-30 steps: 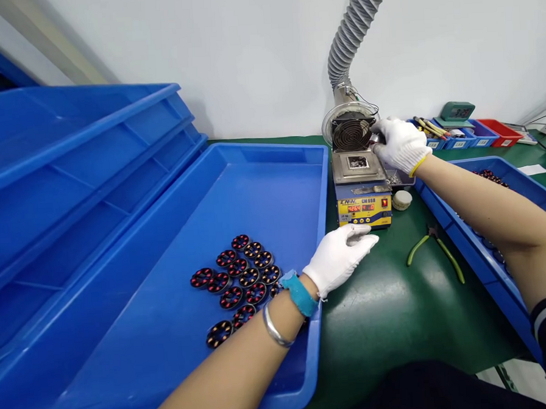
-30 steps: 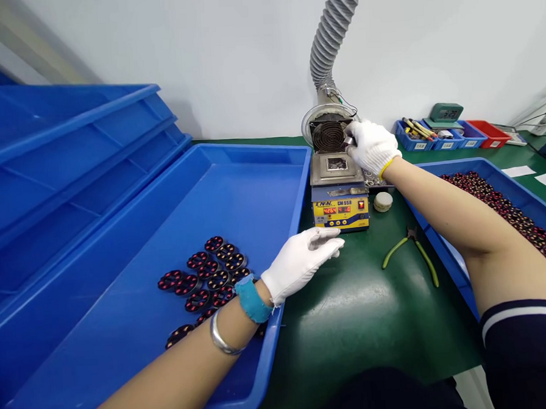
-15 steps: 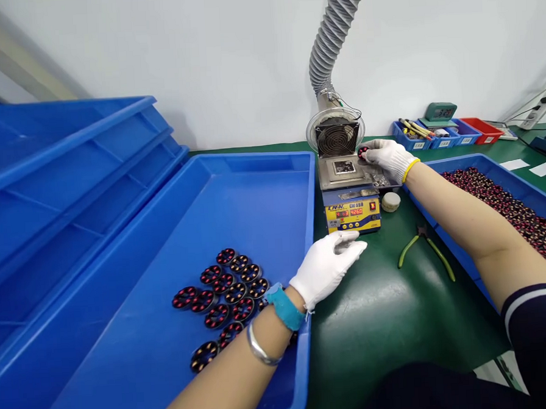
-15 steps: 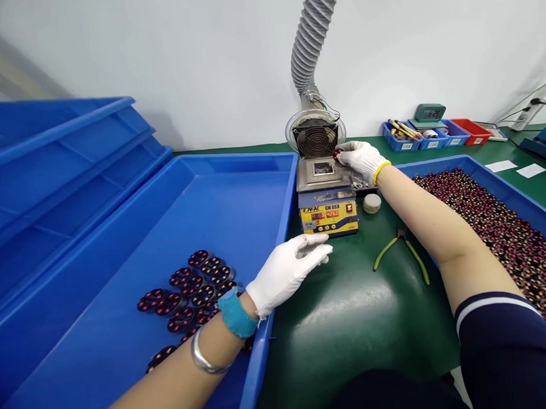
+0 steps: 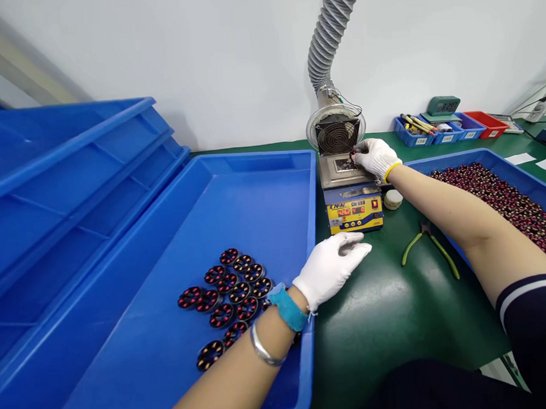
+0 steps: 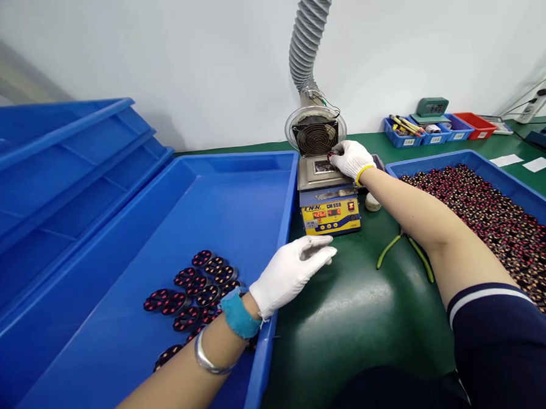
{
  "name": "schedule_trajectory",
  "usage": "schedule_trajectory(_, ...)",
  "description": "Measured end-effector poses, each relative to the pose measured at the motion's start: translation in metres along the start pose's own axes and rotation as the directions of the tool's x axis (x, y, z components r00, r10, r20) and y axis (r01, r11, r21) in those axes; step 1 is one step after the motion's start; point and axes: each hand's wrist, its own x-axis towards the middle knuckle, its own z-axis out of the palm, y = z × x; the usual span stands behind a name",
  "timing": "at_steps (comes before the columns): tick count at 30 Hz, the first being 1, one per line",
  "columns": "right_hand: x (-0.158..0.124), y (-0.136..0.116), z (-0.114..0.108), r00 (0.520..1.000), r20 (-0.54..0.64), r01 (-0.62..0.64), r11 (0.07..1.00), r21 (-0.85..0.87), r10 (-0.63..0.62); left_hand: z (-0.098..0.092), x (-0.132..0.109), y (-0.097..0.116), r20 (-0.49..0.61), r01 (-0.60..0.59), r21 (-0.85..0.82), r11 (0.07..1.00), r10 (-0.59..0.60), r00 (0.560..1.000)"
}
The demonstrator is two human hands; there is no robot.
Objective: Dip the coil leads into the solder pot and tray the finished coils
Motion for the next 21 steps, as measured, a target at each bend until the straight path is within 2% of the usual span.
schedule_trajectory(9,0.003,-0.004,-0.006,0.999,-0.033,0.017,1.000,0.003,-0.017,0.000,0.001,-0.003,0.012,-0.020,0.046,0.999,0.019,1.000)
schedule_trajectory(16,-0.001,-0.007,-0.004,1.000,-0.010,0.013,1.000,0.008,-0.013,0.002,-0.001,-0.003,-0.001,-0.041,0.047,0.998,0.041,0.999)
schedule_trajectory(18,-0.002,-0.007,-0.008,1.000,-0.025,-0.005,0.998,0.060,0.007,0.002,-0.001,-0.003,-0.035,-0.065,0.051,0.997,0.067,0.997)
schedule_trajectory(21,-0.007,-0.006,-0.021,0.997,-0.037,-0.051,0.975,0.214,0.061,-0.006,0.002,0.000,-0.202,-0.116,0.111,0.987,0.137,0.970)
